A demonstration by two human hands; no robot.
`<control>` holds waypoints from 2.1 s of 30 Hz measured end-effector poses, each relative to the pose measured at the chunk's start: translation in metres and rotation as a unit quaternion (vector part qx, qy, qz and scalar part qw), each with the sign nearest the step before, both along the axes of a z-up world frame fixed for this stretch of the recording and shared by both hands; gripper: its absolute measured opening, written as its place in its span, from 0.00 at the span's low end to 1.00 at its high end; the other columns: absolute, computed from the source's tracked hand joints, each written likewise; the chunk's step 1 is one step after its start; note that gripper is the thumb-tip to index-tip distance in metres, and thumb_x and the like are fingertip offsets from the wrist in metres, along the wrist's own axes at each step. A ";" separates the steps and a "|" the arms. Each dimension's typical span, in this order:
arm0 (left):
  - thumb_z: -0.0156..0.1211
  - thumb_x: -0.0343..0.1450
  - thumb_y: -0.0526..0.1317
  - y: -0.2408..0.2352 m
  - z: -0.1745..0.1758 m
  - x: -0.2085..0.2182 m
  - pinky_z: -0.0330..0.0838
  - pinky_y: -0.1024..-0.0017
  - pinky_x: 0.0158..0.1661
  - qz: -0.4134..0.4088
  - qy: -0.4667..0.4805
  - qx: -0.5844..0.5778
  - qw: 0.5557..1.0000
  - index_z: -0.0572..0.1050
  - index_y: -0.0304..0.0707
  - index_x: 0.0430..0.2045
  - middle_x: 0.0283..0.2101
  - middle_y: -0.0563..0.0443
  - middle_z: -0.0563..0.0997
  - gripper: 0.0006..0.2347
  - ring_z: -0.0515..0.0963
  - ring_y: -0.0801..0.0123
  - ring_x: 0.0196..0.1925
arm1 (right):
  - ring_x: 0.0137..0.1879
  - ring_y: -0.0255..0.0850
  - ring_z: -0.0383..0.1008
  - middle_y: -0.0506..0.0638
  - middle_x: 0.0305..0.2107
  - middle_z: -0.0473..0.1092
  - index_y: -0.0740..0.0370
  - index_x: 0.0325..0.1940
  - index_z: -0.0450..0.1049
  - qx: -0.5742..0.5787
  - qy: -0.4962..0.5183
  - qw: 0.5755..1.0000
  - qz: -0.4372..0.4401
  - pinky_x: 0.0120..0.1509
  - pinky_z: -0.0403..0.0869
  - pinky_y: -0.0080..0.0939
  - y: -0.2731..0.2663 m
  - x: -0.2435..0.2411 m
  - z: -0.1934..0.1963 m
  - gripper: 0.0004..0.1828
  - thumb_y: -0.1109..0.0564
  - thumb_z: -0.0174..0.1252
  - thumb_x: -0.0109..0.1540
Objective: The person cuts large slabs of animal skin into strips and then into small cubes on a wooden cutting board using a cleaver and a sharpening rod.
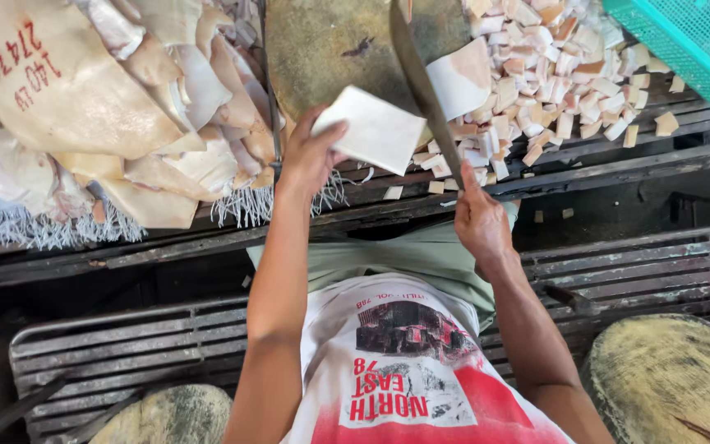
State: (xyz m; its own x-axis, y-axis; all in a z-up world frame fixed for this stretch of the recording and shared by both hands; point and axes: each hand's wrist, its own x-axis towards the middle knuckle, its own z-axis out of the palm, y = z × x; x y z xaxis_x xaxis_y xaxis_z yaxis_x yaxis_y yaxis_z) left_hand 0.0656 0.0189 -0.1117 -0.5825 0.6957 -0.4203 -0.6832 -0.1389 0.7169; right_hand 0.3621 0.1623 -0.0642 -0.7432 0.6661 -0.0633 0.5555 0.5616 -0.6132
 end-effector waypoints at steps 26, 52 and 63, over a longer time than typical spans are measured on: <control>0.70 0.67 0.35 0.006 -0.030 -0.024 0.78 0.70 0.35 0.134 0.463 -0.233 0.845 0.75 0.31 0.39 0.31 0.45 0.81 0.12 0.82 0.65 0.31 | 0.31 0.36 0.77 0.55 0.34 0.77 0.62 0.75 0.58 0.118 0.299 0.947 0.013 0.30 0.75 0.37 0.003 0.017 0.073 0.23 0.61 0.52 0.76; 0.72 0.68 0.34 0.000 0.019 0.018 0.75 0.69 0.37 0.024 0.517 -0.179 0.836 0.74 0.34 0.34 0.33 0.46 0.82 0.09 0.82 0.63 0.33 | 0.29 0.38 0.75 0.50 0.23 0.72 0.50 0.83 0.50 0.007 0.148 0.985 0.089 0.40 0.79 0.38 0.018 -0.040 0.008 0.40 0.69 0.46 0.67; 0.72 0.68 0.34 -0.005 0.020 0.015 0.75 0.69 0.36 0.029 0.545 -0.169 0.820 0.74 0.33 0.34 0.32 0.47 0.82 0.10 0.81 0.69 0.33 | 0.31 0.63 0.75 0.61 0.34 0.76 0.49 0.80 0.52 0.103 -0.099 0.979 0.144 0.38 0.75 0.63 -0.010 0.009 0.014 0.38 0.61 0.52 0.66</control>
